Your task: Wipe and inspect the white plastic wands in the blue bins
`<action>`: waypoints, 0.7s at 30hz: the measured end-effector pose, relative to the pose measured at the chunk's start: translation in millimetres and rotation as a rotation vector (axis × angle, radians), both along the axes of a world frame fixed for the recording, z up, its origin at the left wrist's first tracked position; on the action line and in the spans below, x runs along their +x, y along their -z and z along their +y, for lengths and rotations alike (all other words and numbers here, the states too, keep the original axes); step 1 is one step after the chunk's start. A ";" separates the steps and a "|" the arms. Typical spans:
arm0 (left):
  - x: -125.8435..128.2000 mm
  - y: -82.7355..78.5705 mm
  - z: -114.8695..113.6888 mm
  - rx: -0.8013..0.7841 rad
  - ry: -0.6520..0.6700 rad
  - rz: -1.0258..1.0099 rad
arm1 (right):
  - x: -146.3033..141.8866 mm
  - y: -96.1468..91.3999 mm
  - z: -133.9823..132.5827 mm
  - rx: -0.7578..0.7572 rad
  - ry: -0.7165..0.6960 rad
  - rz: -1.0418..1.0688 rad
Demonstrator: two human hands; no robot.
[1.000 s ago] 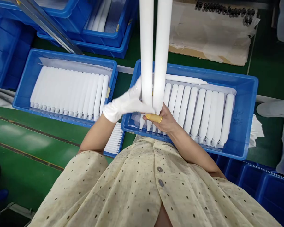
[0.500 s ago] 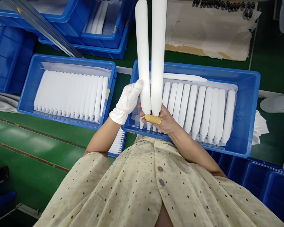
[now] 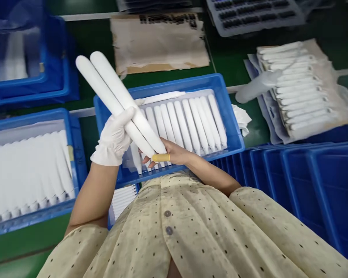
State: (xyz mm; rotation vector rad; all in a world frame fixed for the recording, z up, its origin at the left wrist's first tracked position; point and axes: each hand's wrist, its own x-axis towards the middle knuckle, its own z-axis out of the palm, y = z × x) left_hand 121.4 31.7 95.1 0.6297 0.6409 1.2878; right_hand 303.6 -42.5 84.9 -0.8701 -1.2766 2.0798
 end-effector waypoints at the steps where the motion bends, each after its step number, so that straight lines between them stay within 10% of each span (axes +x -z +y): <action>1: 10.3 0.9 2.7 -0.008 0.002 -0.015 | 8.5 -1.7 -1.3 0.003 0.028 -0.005; 10: 52.9 -30.9 15.0 -0.024 0.064 0.022 | 81.3 -27.7 -12.1 0.280 0.200 -0.156; 17: 65.3 -36.4 8.1 0.005 -0.086 -0.116 | 271.8 -61.2 8.6 0.565 1.537 -0.631; 21: 73.6 -32.2 5.2 -0.117 -0.088 -0.090 | 350.9 -67.1 39.4 0.541 1.656 -0.842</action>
